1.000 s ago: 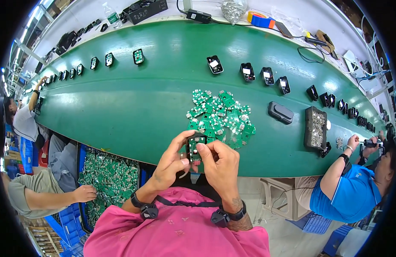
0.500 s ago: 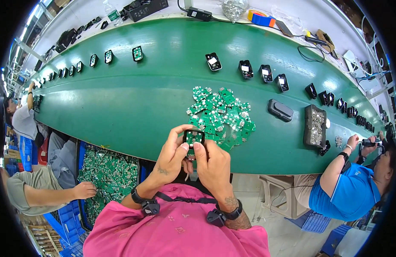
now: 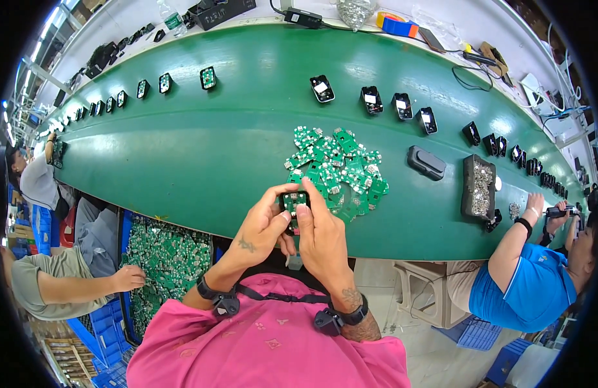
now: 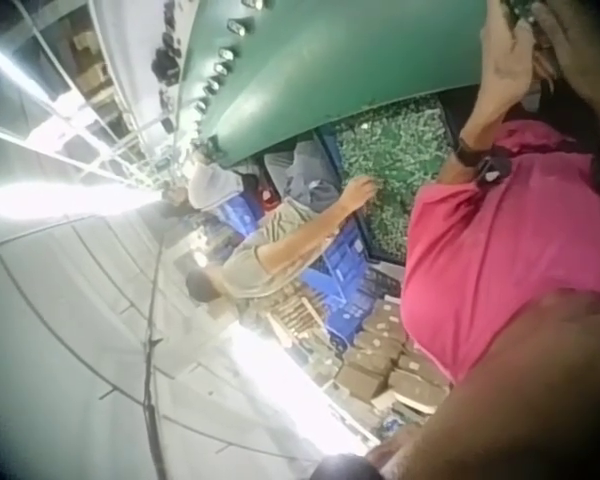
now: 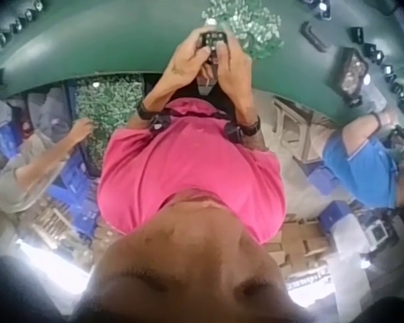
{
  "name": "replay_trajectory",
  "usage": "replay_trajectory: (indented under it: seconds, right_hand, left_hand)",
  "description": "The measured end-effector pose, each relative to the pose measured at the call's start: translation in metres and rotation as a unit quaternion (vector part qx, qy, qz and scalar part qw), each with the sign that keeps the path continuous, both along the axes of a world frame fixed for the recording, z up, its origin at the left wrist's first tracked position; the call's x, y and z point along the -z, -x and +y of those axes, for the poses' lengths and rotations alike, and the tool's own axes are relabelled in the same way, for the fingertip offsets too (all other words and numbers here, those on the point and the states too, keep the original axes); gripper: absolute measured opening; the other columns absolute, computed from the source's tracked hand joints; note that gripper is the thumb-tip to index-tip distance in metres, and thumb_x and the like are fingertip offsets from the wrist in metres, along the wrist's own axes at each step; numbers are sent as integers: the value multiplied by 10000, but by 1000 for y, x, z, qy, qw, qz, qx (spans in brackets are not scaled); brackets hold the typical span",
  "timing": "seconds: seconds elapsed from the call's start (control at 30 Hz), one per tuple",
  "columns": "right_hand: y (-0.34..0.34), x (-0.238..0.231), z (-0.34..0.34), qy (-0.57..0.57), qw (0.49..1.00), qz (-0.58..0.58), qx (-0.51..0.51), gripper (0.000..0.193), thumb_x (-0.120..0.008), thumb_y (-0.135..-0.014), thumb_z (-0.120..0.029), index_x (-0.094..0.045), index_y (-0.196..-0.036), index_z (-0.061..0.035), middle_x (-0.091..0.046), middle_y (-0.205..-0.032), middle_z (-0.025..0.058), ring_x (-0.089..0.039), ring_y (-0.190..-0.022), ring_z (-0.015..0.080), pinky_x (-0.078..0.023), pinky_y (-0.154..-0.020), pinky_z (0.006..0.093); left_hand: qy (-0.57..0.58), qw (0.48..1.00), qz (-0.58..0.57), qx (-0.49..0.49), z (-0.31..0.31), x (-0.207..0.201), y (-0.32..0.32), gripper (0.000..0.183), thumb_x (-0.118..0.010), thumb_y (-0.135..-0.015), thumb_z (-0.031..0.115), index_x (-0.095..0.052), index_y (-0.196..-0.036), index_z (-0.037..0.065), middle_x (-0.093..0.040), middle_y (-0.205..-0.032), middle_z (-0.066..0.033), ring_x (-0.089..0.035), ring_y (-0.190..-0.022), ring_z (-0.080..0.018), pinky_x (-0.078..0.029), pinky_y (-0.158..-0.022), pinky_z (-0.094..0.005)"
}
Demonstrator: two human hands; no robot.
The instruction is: The person assembles electronic devices by hand, picking up a black plastic housing and a green circuit board, fitting the board into the housing, and then placing the assembled unit onto the green conveyor belt.
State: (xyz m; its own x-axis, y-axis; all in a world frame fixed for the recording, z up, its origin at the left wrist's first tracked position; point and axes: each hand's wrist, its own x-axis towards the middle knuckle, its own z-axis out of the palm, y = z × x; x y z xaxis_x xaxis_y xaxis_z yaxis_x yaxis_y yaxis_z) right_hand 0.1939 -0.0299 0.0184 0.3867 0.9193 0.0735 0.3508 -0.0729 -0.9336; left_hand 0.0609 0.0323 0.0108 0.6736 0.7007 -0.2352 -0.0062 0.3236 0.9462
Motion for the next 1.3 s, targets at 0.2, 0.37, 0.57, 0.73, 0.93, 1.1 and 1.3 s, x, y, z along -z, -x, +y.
replay_trajectory:
  seconds: [0.2,0.37,0.57,0.73,0.93,1.1,1.3]
  right_hand:
    - [3,22,13,-59,998,-6,-22,328,-548,-980,-109,-578,-1298,-36,-615,-736,133,-594,-598,188,-480,-566,335]
    - [-11,23,52,2,1000,2,-26,371,-560,-975,-152,-561,-1324,-25,-652,-750,136,-628,-594,192,-484,-558,329]
    - [-80,30,141,27,963,-267,-19,478,-663,-904,-244,-569,-1256,65,-676,-859,178,-668,-753,297,-524,-702,405]
    - [-93,33,226,139,928,-344,25,600,-740,-807,-406,-617,-1139,79,-602,-1141,258,-610,-1047,418,-515,-873,469]
    - [-123,53,251,75,936,-342,-40,430,-739,-785,-370,-681,-782,55,-686,-716,189,-665,-627,340,-523,-608,425]
    - [-48,-9,131,62,959,-111,-254,328,-773,-790,-272,-698,-940,10,-643,-765,119,-610,-640,167,-478,-594,317]
    - [-6,15,16,67,992,-17,-103,286,-804,-804,-134,-646,-979,29,-664,-813,82,-658,-710,114,-534,-615,253]
  left_hand:
    - [-97,993,52,-43,1,2,-1,436,-415,-977,32,-378,-1410,6,-632,-950,-131,-646,-592,-141,-541,-525,-278]
    - [-145,988,56,-17,56,11,-8,412,-405,-966,37,-419,-1377,34,-646,-838,-152,-677,-580,-202,-564,-537,-325]
    - [-151,978,74,-126,255,56,-14,359,-434,-967,77,-467,-1318,10,-626,-940,-159,-668,-548,-216,-552,-475,-299]
    - [-236,945,142,-177,327,82,-14,366,-495,-962,116,-488,-1304,-14,-652,-849,-146,-678,-549,-207,-540,-461,-283]
    - [-423,861,188,-212,268,74,-22,585,-506,-991,276,-340,-1502,45,-630,-1108,-205,-653,-574,-191,-523,-492,-276]
    - [-176,974,-14,-143,110,46,-10,510,-502,-1011,382,-430,-1374,30,-636,-1007,-121,-634,-603,-153,-533,-558,-299]
    - [-57,995,2,-82,7,51,26,374,-496,-1029,256,-461,-1329,36,-622,-950,-74,-609,-614,-95,-515,-550,-232]
